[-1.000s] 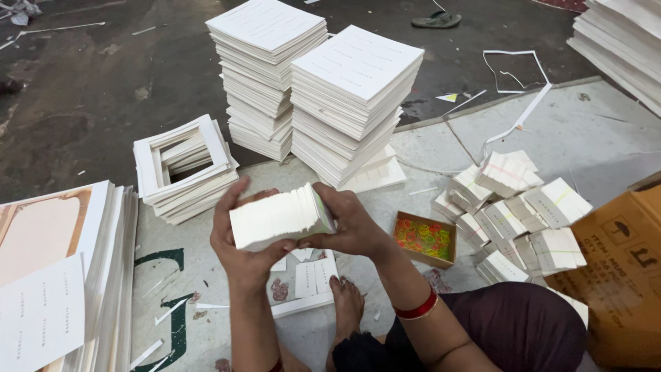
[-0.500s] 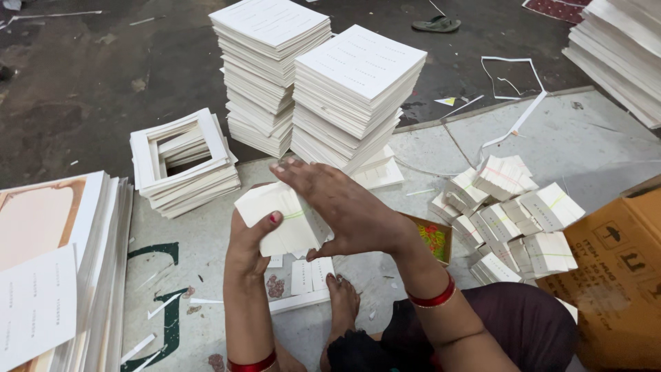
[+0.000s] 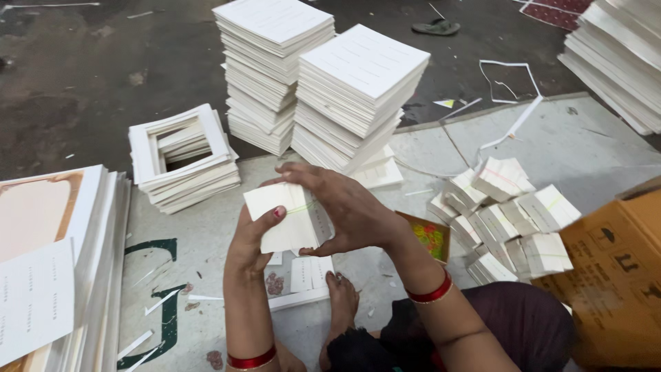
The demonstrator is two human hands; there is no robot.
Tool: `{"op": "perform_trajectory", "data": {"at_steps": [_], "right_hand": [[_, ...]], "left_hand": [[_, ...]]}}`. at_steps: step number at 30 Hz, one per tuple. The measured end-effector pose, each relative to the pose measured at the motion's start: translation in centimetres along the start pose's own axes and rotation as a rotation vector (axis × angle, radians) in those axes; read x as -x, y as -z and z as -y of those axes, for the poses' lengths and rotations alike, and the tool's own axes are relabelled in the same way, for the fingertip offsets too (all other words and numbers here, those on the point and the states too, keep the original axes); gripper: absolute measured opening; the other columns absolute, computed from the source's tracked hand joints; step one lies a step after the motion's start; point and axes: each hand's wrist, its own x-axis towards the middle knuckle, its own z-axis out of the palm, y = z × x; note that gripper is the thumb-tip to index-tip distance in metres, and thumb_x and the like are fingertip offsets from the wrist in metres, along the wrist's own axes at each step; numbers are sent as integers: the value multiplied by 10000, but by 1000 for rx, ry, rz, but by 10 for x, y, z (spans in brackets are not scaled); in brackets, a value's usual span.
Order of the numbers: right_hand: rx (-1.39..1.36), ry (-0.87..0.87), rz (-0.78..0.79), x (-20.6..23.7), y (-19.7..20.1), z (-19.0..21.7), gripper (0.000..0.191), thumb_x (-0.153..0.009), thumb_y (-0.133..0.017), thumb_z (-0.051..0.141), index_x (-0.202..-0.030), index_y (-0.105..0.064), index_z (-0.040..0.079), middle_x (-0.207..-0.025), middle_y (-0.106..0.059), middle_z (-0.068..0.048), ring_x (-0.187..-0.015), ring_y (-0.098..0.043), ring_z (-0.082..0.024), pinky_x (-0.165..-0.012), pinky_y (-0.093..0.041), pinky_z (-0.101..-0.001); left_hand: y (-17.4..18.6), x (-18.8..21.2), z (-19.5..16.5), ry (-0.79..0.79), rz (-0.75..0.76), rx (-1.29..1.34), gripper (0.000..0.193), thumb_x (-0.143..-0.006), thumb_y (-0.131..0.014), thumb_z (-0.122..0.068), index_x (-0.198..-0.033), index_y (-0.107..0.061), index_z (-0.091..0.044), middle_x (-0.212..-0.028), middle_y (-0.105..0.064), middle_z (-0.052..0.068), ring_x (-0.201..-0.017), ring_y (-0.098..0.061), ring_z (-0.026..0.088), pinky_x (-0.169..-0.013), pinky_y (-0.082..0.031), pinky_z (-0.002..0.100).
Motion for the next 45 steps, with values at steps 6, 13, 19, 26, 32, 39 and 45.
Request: {"op": "perform_trajectory", "data": {"at_steps": [6,13,19,26,32,39,45], "right_hand": [[88,-50,1,-6,0,-1,1023,-628,-966,419,-1437,-474,30,-1402,-590,-211,-1311,-595,-401,-1084,-514,-470],[18,-16,16,-21,-6,7,1283,-540,-977,313,-1525,-233,-37,-1522,-411,-284,-1396,-432,-459,-1106,-412,-486],[-75,-118,58,-26,-9,8,1112,-508,-964,196,-1454,-386,109,-1430,-538,-156,-1358,-526,-370,-1098,-468,-448],[-15,-37,63,-31,-15,7,1080,-509,-973,228,-1420,-403,118,-1410,-548,-142,-1344,-530,-376,-1106,-456,-465],[-213,-165,55,-27,-6,-7,1327,-600,-949,362,-1590,-144,2,-1615,-300,-263,-1473,-327,-413,-1143,-379,-491],[-463,-631,132,-23,-14,-19,555,-809,-831,172,-1272,-592,-19,-1082,-755,-163,-1035,-712,-262,-895,-585,-403],[-451,-725,159,-32,2,-11,560,-756,-834,149,-1244,-598,7,-993,-765,-111,-910,-749,-213,-765,-640,-355]], "left_hand": [[4,-3,8,-48,-190,14,688,-732,-807,-81,-1363,-532,-71,-1238,-666,90,-1144,-662,197,-987,-544,355],[3,0,-16,-133,112,-20,704,-775,-818,-70,-1424,-550,-13,-1263,-657,111,-1168,-642,213,-991,-542,350],[12,-6,-10,-85,108,42,616,-802,-823,-82,-1350,-575,51,-1205,-676,149,-1102,-667,231,-930,-565,355],[26,-10,0,-106,120,83,604,-777,-846,-94,-1302,-591,63,-1146,-689,145,-1058,-684,224,-899,-578,352],[22,-10,-10,-290,-95,-136,644,-710,-878,-85,-1281,-594,6,-1139,-704,114,-1061,-685,202,-929,-580,350],[1,1,-18,-440,-13,-194,604,-715,-900,-46,-1257,-637,-1,-1183,-700,107,-1113,-665,196,-981,-558,352],[-10,3,-44,-527,57,-312,606,-712,-894,-59,-1260,-640,-18,-1240,-710,101,-1153,-672,184,-1020,-565,353]]}}
